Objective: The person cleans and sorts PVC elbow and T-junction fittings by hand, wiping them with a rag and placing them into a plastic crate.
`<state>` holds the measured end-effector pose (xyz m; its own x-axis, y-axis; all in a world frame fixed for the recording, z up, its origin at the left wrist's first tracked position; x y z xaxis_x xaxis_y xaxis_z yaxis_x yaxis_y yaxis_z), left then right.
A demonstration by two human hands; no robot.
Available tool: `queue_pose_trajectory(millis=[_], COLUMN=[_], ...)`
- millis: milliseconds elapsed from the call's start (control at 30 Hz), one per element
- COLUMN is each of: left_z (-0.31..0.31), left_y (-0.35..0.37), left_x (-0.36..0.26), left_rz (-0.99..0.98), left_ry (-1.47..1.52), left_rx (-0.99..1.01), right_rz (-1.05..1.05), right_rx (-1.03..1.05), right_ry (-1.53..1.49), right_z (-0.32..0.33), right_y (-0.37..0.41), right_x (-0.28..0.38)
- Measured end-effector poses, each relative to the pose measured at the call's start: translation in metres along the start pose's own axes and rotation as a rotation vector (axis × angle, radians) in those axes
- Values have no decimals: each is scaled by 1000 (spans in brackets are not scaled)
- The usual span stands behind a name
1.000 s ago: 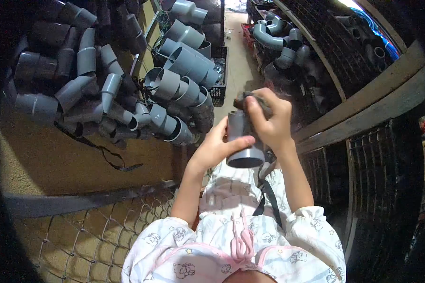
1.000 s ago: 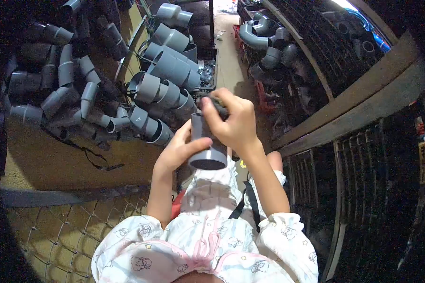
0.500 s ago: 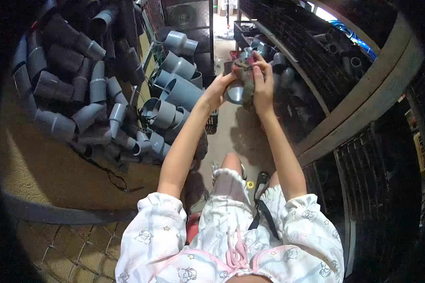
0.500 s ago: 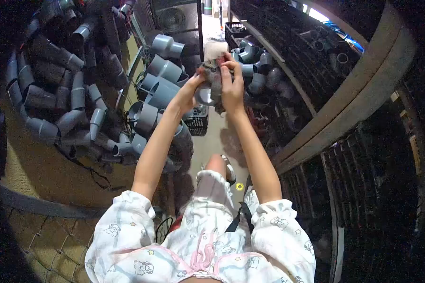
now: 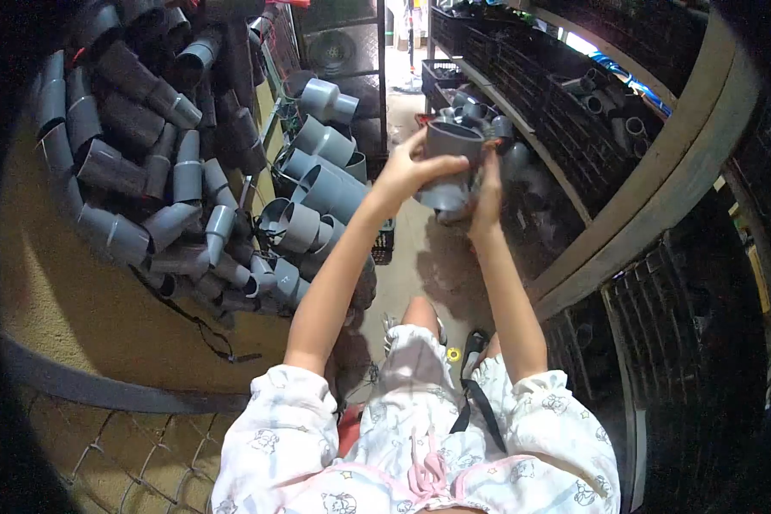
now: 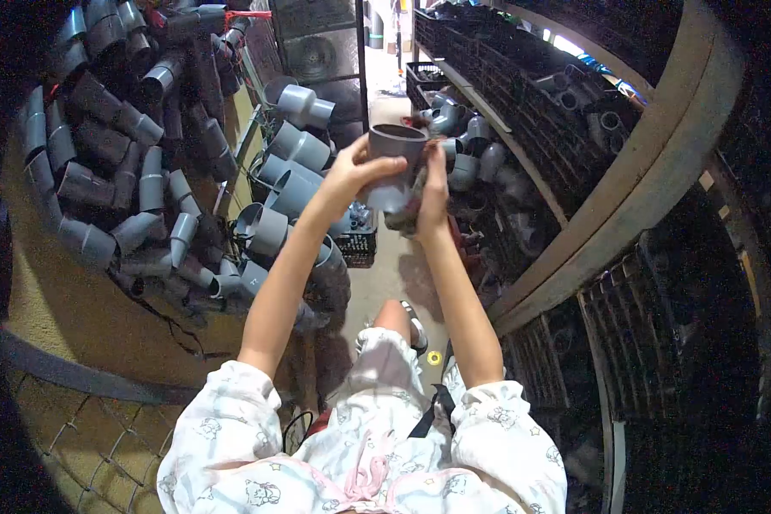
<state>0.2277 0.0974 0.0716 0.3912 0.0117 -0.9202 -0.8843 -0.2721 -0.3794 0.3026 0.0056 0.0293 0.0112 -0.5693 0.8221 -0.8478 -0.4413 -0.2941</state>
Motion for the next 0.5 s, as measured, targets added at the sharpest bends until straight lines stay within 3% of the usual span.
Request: queue_pose_trajectory(millis=[33, 133, 233, 267, 333, 400, 500], left_z=[-3, -16, -10, -2, 10, -2, -16], left_y=[4, 15, 12, 11, 0, 12, 30], left_x=[-6, -31, -35, -29, -4, 3, 3], left_rz=[-24, -282, -351, -271, -143, -12, -40], left_ry=[19, -101, -44, 8, -19, 80, 110], left_rx=[16, -6, -78, -184, -107, 71, 146], right_rz=[-134, -153, -329, -205, 37, -4, -8], right_rx=[97, 260, 32, 50, 156, 210, 316], right_ry=[-83, -218, -126, 85, 303, 20, -401], right_z=[-11, -16, -23, -22, -28, -11, -6], right_y=[4, 11, 36, 39, 49, 42, 11], right_x=[14, 21, 11, 15, 20, 19, 16])
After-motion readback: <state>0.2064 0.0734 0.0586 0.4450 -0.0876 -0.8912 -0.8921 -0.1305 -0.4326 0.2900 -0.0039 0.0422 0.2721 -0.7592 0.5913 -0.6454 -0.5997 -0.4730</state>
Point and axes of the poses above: each hand's wrist, its own y-axis away from the middle knuckle, its own z-axis out of the back of the hand, x = y × z, the point moved 6 cm from there along -y, towards the middle knuckle, and after that the axes turned 5 degrees about -z, right-handed, at the moved point
